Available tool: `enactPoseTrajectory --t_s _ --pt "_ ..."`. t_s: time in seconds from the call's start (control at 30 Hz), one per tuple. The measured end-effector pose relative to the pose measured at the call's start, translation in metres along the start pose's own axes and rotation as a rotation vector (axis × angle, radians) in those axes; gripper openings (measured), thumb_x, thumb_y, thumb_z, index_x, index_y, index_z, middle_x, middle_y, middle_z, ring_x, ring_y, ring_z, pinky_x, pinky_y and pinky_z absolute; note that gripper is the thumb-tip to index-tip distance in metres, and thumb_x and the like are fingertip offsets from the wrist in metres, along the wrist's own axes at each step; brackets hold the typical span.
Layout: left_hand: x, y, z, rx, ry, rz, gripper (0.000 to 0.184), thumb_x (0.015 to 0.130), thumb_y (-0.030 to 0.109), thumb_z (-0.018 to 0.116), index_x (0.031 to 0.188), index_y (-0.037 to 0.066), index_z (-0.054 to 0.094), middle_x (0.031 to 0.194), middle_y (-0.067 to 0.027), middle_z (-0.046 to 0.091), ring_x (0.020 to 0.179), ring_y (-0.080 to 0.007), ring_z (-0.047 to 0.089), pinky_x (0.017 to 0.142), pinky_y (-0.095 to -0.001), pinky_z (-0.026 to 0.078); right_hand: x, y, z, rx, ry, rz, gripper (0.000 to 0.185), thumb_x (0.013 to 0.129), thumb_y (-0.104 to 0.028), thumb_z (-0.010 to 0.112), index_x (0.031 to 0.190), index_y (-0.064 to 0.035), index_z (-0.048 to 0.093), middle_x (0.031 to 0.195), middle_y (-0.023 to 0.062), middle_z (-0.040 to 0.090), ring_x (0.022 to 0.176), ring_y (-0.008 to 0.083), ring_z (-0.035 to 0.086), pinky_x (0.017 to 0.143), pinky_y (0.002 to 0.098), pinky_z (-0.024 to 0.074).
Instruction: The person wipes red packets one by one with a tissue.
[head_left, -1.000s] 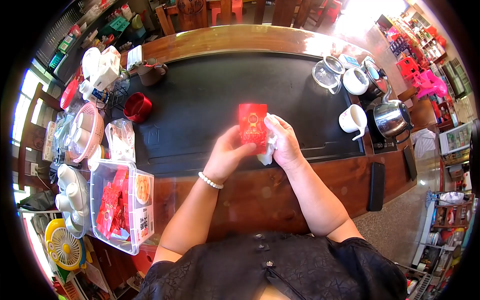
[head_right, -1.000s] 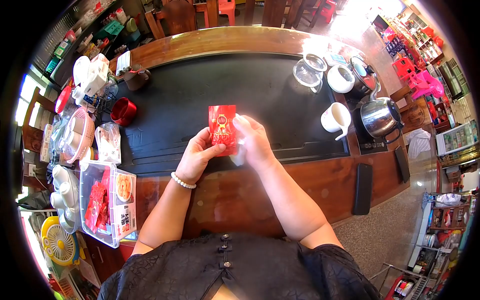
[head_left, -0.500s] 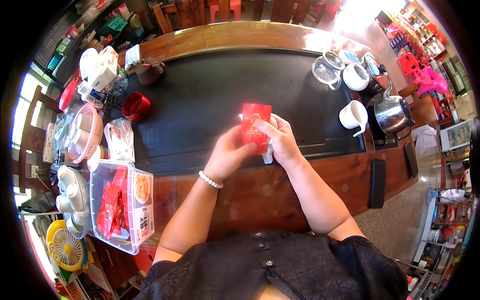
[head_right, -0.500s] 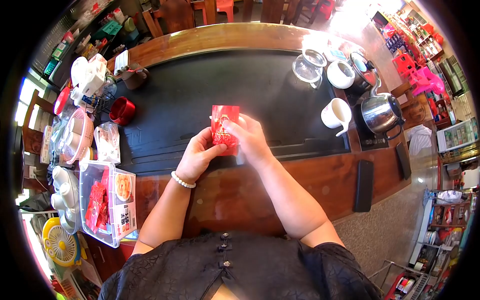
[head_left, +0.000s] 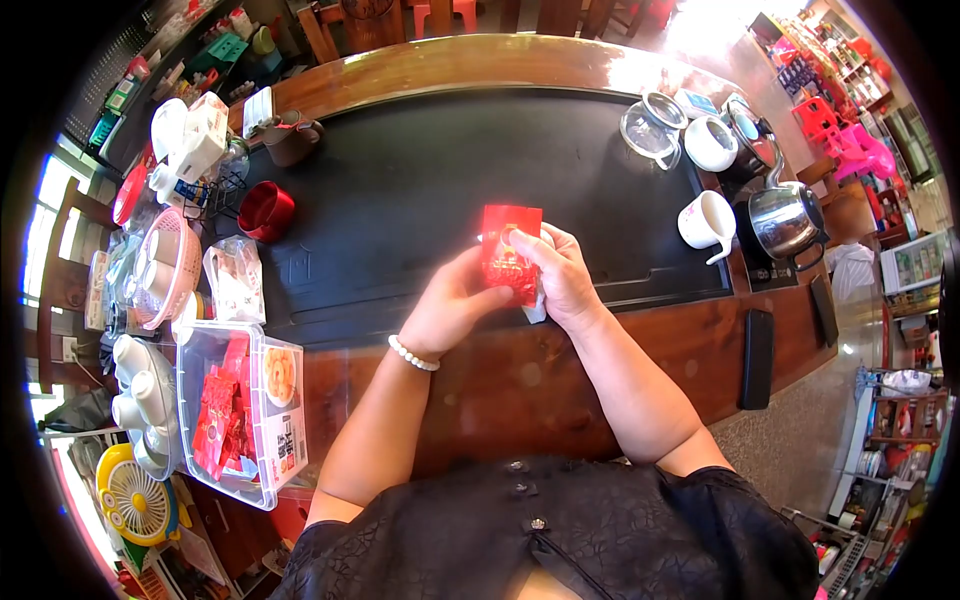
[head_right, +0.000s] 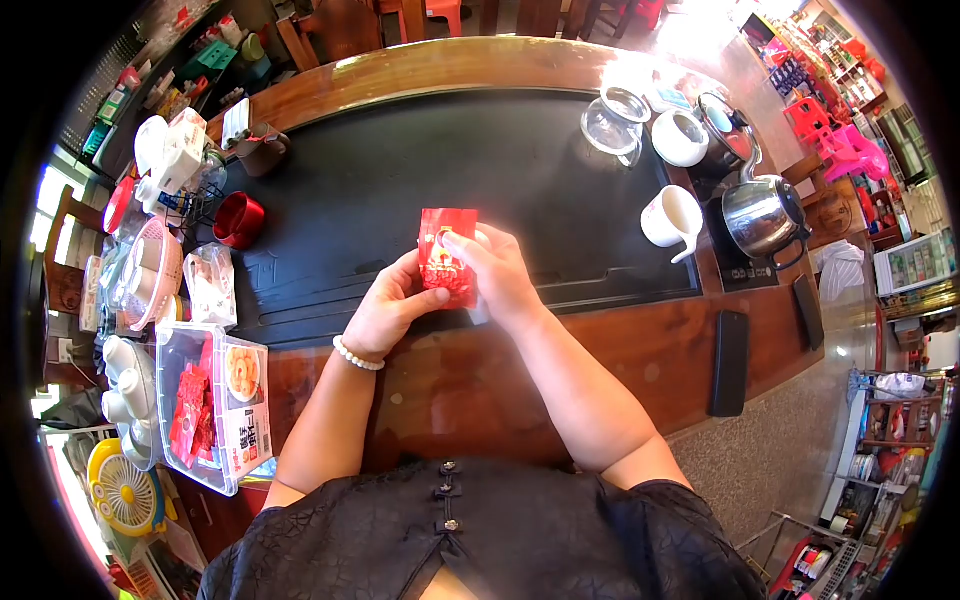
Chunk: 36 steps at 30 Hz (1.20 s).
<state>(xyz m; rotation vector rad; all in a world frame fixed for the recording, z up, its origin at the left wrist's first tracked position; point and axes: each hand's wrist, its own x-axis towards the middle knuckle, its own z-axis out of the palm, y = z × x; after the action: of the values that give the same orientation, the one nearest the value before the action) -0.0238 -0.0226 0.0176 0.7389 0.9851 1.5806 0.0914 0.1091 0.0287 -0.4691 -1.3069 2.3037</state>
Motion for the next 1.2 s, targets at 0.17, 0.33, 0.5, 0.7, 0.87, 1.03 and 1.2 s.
enactPoseTrajectory --t_s 0.17,0.33,0.5,0.7,0.87,1.03,1.2 --pt "-0.001 0.003 0.001 0.016 -0.006 0.002 0.05 0.093 -0.005 0.063 0.141 0.001 0.05 0.126 -0.0062 0.064 0.115 -0.0151 0.062 0.104 -0.0356 0.05 0.002 0.007 -0.009 0.055 -0.036 0.015 0.026 0.1 -0.022 0.061 0.11 0.0011 0.067 0.099 0.0088 0.071 0.084 0.0126 0.067 0.074 0.0269 0.0541" --pt "-0.002 0.005 0.0 0.032 -0.001 0.027 0.044 0.093 -0.003 0.065 0.135 0.001 0.055 0.124 -0.0073 0.066 0.113 -0.0166 0.063 0.103 -0.0364 0.05 -0.001 -0.002 -0.003 0.186 -0.084 0.036 0.036 0.101 -0.028 0.06 0.116 0.0036 0.065 0.106 0.0111 0.071 0.091 0.0153 0.069 0.08 0.0302 0.0565" --pt "0.0 0.001 -0.005 -0.026 0.001 -0.002 0.04 0.092 0.0 0.068 0.131 0.002 0.059 0.119 -0.0079 0.069 0.109 -0.0195 0.067 0.101 -0.0377 0.051 -0.003 -0.007 -0.002 0.189 -0.135 0.035 0.04 0.099 -0.031 0.063 0.118 0.0037 0.064 0.11 0.0122 0.07 0.095 0.0168 0.069 0.084 0.0322 0.0568" --pt "-0.003 0.006 0.001 -0.035 0.001 -0.003 0.045 0.088 -0.002 0.07 0.132 0.003 0.06 0.119 -0.0069 0.07 0.109 -0.0182 0.066 0.102 -0.0387 0.05 0.0 -0.003 -0.013 0.178 -0.19 0.065 0.044 0.096 -0.034 0.066 0.119 0.0041 0.063 0.11 0.013 0.07 0.094 0.0177 0.069 0.084 0.0326 0.057" --pt "-0.003 0.007 -0.001 -0.035 -0.028 -0.019 0.048 0.086 -0.002 0.072 0.133 0.003 0.059 0.12 -0.006 0.069 0.111 -0.0165 0.065 0.103 -0.0376 0.049 0.0 -0.002 -0.015 0.22 -0.246 0.077 0.05 0.095 -0.039 0.069 0.12 0.0039 0.062 0.108 0.0128 0.071 0.092 0.0184 0.07 0.084 0.0332 0.0576" --pt "-0.005 0.013 0.002 -0.142 -0.039 -0.037 0.046 0.085 0.001 0.074 0.129 0.003 0.062 0.12 -0.0062 0.07 0.11 -0.0163 0.065 0.102 -0.0364 0.049 -0.003 -0.008 -0.011 0.31 -0.308 0.093 0.056 0.093 -0.044 0.07 0.12 0.0042 0.062 0.111 0.0147 0.071 0.096 0.0205 0.071 0.085 0.0351 0.0587" --pt "-0.005 0.01 0.0 -0.227 -0.098 -0.026 0.047 0.085 0.004 0.076 0.13 0.004 0.061 0.12 -0.0065 0.07 0.11 -0.0172 0.066 0.102 -0.0366 0.049 -0.001 -0.004 -0.02 0.288 -0.328 0.136 0.058 0.093 -0.044 0.071 0.121 0.0064 0.061 0.111 0.0163 0.071 0.096 0.0214 0.072 0.086 0.0355 0.0592"
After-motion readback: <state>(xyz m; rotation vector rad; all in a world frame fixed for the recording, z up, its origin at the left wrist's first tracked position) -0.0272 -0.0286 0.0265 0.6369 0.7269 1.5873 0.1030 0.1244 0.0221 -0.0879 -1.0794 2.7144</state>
